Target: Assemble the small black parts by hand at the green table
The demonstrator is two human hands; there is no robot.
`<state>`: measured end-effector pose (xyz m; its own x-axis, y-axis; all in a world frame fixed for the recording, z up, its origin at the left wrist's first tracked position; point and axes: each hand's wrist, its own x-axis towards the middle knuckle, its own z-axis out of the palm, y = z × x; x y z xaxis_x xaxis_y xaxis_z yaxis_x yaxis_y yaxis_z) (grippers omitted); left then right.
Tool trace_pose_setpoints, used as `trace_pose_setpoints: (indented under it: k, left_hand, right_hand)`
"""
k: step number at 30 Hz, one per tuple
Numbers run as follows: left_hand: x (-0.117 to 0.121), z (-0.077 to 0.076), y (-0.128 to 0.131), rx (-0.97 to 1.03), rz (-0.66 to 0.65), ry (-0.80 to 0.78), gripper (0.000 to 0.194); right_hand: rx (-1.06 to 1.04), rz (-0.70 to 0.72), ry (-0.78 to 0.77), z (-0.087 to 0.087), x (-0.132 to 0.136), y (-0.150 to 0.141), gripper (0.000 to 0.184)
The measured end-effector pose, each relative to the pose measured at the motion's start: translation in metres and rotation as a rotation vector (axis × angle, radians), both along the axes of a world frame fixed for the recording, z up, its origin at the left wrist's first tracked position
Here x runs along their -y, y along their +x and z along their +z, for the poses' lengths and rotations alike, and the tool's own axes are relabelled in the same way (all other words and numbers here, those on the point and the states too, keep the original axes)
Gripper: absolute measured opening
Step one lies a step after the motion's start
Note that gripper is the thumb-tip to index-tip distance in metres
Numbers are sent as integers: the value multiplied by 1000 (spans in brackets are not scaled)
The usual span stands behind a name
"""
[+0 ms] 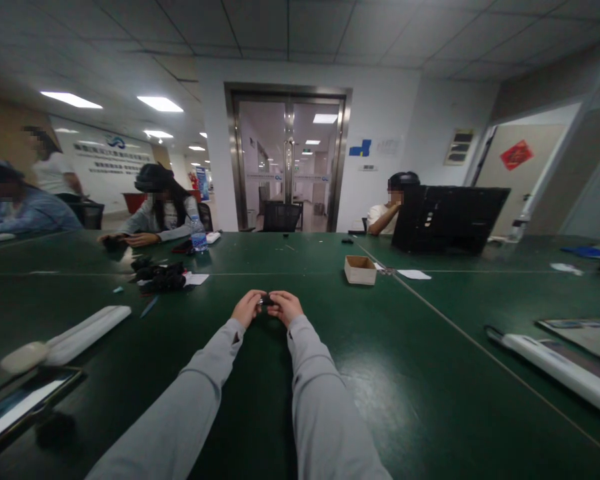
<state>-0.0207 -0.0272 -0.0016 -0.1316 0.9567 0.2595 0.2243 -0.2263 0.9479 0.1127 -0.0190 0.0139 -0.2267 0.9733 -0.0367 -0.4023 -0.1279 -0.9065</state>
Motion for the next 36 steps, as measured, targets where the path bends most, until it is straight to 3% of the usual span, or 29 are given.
trace_pose_setpoints:
  k: [17,36]
  left_hand:
    - [1,1,0,-41,-45,-5,29]
    - [-1,1,0,40,-58,-4,25]
  right_hand:
    - [19,0,-9,2,1,1,9]
    - [15,3,-6,0,-1,1,10]
